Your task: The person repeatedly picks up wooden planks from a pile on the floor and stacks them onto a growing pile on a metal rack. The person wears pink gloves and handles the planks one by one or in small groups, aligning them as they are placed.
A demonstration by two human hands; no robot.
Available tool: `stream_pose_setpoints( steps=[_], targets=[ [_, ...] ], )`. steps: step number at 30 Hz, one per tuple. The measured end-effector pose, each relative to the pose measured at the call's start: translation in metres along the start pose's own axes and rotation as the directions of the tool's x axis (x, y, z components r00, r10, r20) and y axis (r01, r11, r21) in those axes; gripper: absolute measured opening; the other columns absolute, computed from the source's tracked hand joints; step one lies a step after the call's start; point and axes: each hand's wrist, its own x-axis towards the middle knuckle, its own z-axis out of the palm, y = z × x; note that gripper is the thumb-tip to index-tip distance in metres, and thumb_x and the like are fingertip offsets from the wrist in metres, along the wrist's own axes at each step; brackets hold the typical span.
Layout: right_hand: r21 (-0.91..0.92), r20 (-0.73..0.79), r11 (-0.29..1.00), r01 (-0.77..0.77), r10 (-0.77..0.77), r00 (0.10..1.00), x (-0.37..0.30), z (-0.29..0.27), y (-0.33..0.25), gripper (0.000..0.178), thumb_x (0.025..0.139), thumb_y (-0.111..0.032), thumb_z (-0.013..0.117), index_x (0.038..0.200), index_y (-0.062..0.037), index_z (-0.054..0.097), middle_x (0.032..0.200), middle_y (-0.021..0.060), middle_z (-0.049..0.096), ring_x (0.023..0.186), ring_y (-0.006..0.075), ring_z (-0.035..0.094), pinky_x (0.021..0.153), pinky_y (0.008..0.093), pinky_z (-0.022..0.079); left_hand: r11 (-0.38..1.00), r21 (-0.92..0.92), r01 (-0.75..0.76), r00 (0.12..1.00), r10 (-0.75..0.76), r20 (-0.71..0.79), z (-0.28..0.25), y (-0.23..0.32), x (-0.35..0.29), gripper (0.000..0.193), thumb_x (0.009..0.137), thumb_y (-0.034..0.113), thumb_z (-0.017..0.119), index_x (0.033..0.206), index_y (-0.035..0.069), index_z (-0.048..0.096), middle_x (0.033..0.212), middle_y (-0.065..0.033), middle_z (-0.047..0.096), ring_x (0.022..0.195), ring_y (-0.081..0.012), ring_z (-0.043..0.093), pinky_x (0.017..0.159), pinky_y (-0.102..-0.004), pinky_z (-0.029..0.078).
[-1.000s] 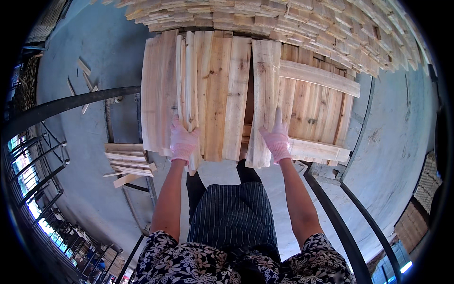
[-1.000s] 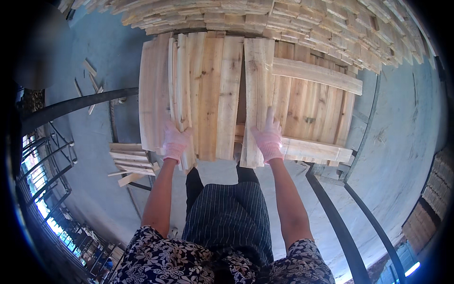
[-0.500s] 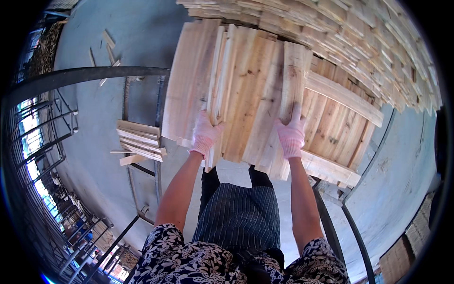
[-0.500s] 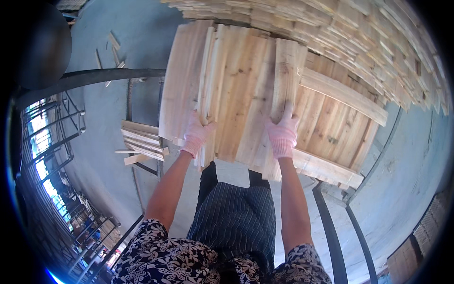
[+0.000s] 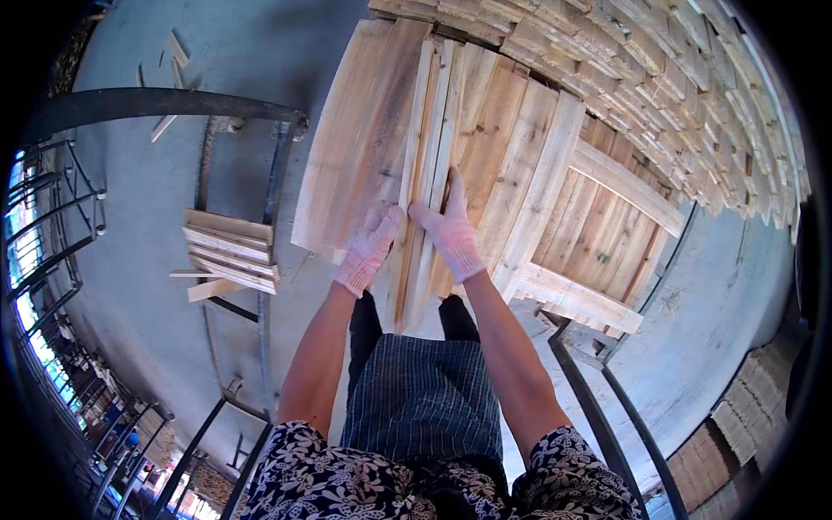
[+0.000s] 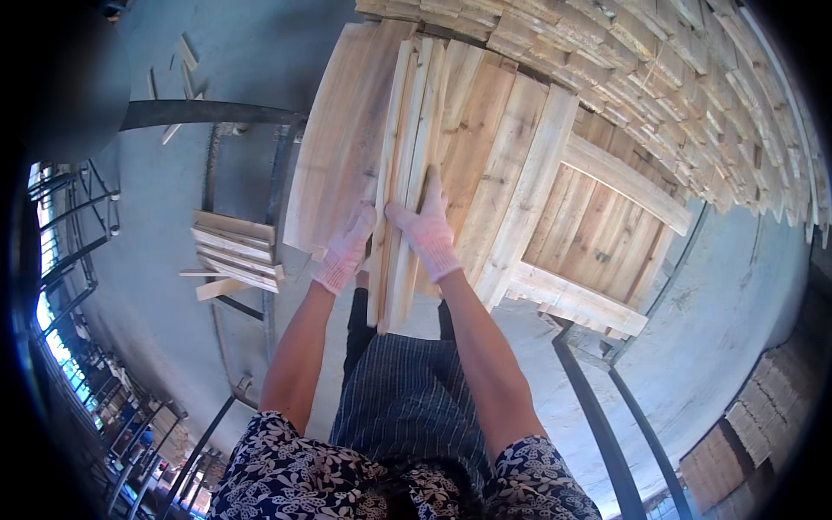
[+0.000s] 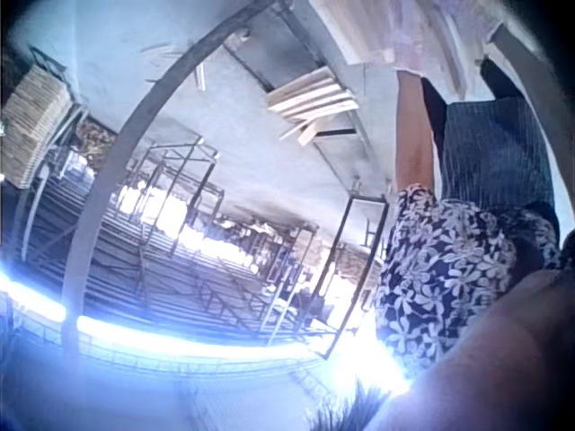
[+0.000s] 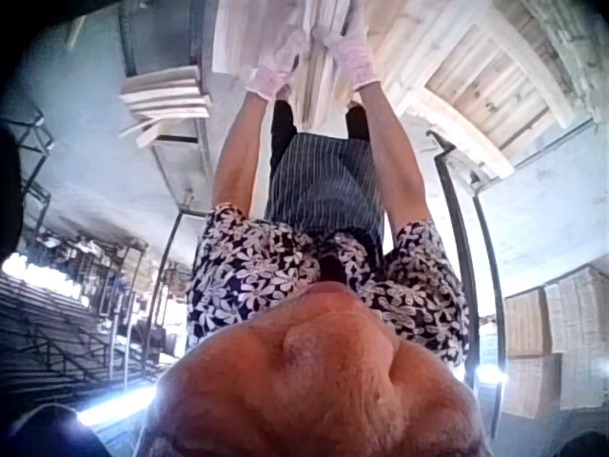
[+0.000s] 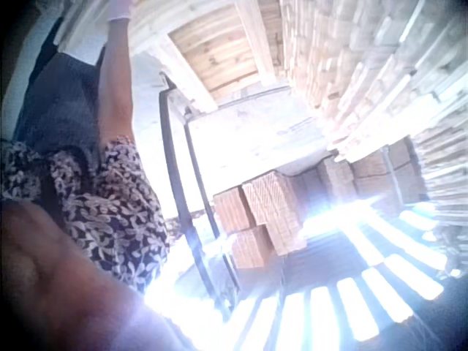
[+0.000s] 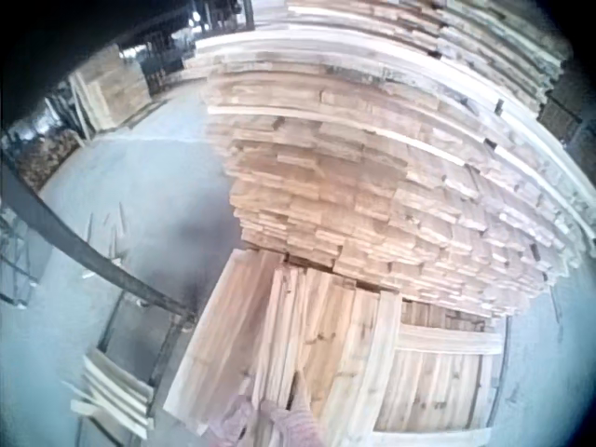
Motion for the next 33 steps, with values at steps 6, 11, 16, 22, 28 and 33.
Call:
stream_pose_setpoints(
  steps=[6,11,16,22,28,33],
  targets=[
    [0.264,0.198,0.964,-0.033,-0.02,0.98,-0.056,-0.015,0.009,0.105,0.079,-0.014,0.084,0.16,0.0005,0.019,0.142,0.0192,0.052,0.13,0.0281,0.054,0.106,0.0356,0.046,0.98,-0.102,0.168,0.986,-0.168,0.012,0.007,0.073,0.029,0.066,0.088,0.048,0.074,0.127,-0.001,0.052,0.121,-0.0162,0.061,0.112,-0.0223,0.059,0.097,-0.0358,0.046],
    [-0.101,0.205,0.986,0.134,-0.111,0.972,-0.026,-0.068,-0.02,0.103,0.074,-0.021,0.086,0.159,-0.0041,0.029,0.145,0.0227,0.045,0.135,0.032,0.048,0.112,0.0387,0.042,0.847,-0.522,0.103,0.954,-0.234,-0.191,0.003,0.047,0.004,0.092,0.079,0.03,0.086,0.146,-0.002,0.032,0.11,-0.0148,0.063,0.105,-0.0208,0.063,0.089,-0.0338,0.053],
    [-0.676,0.405,0.46,0.575,-0.421,0.812,0.077,-0.102,-0.12,0.088,0.077,-0.024,0.084,0.154,-0.022,0.044,0.14,0.0221,0.046,0.127,0.0412,0.05,0.111,0.0429,0.043,0.421,-0.907,0.018,0.883,-0.432,-0.183,-0.011,-0.029,-0.079,0.068,0.083,0.019,0.08,0.137,0.0,0.044,0.11,-0.0154,0.064,0.094,-0.0262,0.066,0.085,-0.0409,0.059],
    [-0.855,0.498,-0.004,0.518,-0.282,0.82,0.201,-0.097,-0.148,0.083,0.083,-0.027,0.078,0.155,-0.041,0.038,0.151,0.0243,0.039,0.136,0.0456,0.044,0.115,0.0475,0.038,0.273,-0.954,-0.124,0.769,-0.582,-0.266,0.028,-0.127,-0.144,0.064,0.084,0.013,0.077,0.137,0.003,0.042,0.115,-0.0148,0.062,0.095,-0.025,0.065,0.084,-0.0395,0.06],
    [-0.798,0.586,-0.029,0.602,-0.271,0.764,0.217,-0.115,-0.126,0.081,0.086,-0.026,0.076,0.155,-0.0431,0.038,0.155,0.0288,0.033,0.139,0.0478,0.041,0.117,0.0453,0.037,0.213,-0.977,0.025,0.621,-0.769,-0.151,0.051,-0.127,-0.084,0.05,0.086,0.003,0.073,0.13,0.013,0.052,0.112,-0.0037,0.066,0.1,-0.019,0.063,0.083,-0.0383,0.058],
    [-0.798,0.572,0.045,0.601,-0.259,0.778,0.223,-0.12,-0.132,0.079,0.087,-0.022,0.075,0.155,-0.0422,0.038,0.157,0.0294,0.032,0.137,0.0487,0.042,0.116,0.0456,0.038,0.087,-0.992,-0.096,0.742,-0.658,-0.129,0.063,-0.148,-0.062,0.052,0.083,0.0,0.076,0.129,0.015,0.056,0.114,-0.0033,0.066,0.113,-0.0204,0.064,0.092,-0.0395,0.056]
  ],
)
